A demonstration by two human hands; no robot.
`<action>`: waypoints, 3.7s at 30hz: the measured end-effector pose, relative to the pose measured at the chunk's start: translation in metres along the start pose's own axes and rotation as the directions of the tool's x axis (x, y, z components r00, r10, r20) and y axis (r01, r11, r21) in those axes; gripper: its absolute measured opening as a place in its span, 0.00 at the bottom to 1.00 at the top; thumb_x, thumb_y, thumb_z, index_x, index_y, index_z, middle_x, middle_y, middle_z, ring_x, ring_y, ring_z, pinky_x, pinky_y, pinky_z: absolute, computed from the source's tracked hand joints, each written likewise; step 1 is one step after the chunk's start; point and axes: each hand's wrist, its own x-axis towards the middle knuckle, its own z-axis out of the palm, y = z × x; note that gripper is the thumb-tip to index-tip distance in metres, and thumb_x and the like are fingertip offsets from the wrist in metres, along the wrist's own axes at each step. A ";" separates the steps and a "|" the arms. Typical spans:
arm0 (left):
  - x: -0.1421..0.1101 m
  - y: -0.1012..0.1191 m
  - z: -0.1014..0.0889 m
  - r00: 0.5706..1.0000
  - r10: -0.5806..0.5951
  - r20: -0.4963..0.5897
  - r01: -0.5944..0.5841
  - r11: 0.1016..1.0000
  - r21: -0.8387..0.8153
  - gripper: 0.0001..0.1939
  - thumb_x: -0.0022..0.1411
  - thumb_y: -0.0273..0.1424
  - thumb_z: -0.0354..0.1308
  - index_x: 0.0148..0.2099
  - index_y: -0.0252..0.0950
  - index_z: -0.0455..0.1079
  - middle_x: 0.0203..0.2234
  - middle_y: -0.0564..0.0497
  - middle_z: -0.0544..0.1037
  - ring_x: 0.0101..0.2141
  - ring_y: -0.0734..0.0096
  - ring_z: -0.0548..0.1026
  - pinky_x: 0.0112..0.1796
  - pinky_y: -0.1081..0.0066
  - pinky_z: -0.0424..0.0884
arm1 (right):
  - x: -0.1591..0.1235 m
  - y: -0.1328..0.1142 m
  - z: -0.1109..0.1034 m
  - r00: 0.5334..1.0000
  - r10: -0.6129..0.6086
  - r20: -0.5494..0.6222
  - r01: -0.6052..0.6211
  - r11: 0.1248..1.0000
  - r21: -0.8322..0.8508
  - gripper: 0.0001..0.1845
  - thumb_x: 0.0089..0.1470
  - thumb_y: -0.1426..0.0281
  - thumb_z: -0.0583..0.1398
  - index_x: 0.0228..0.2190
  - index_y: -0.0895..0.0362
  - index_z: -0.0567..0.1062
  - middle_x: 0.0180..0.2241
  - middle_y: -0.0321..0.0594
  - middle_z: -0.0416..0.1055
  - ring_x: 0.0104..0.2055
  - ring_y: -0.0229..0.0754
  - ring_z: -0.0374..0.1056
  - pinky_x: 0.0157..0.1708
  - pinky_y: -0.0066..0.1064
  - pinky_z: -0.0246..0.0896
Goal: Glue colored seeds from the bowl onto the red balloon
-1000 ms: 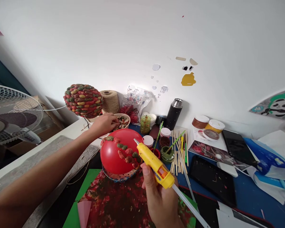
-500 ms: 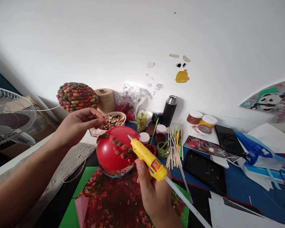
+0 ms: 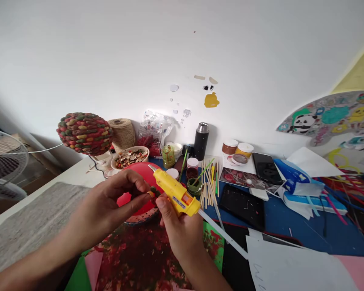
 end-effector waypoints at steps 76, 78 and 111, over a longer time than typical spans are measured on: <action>0.007 0.008 -0.001 0.921 0.236 0.309 -0.201 0.969 -0.142 0.03 0.76 0.31 0.72 0.49 0.45 0.85 0.52 0.46 0.92 0.52 0.55 0.90 0.54 0.62 0.84 | 0.009 0.006 0.002 0.978 0.201 0.059 -0.205 0.852 0.481 0.36 0.66 0.35 0.70 0.44 0.56 0.90 0.20 0.35 0.77 0.18 0.41 0.73 0.18 0.29 0.66; 0.007 0.007 -0.001 0.925 0.223 0.309 -0.193 0.973 -0.127 0.02 0.76 0.32 0.72 0.48 0.46 0.85 0.53 0.45 0.92 0.52 0.54 0.90 0.54 0.61 0.84 | 0.009 0.006 0.002 0.981 0.187 0.056 -0.190 0.856 0.482 0.34 0.67 0.36 0.70 0.44 0.56 0.90 0.21 0.35 0.77 0.19 0.42 0.73 0.19 0.29 0.67; -0.013 0.024 -0.011 0.798 0.150 0.584 0.036 0.955 -0.295 0.08 0.71 0.30 0.77 0.47 0.51 0.91 0.52 0.45 0.93 0.52 0.51 0.90 0.55 0.58 0.87 | 0.015 -0.001 -0.001 0.954 0.292 -0.076 -0.250 0.906 0.343 0.45 0.59 0.25 0.66 0.37 0.56 0.88 0.16 0.30 0.69 0.15 0.39 0.65 0.19 0.30 0.62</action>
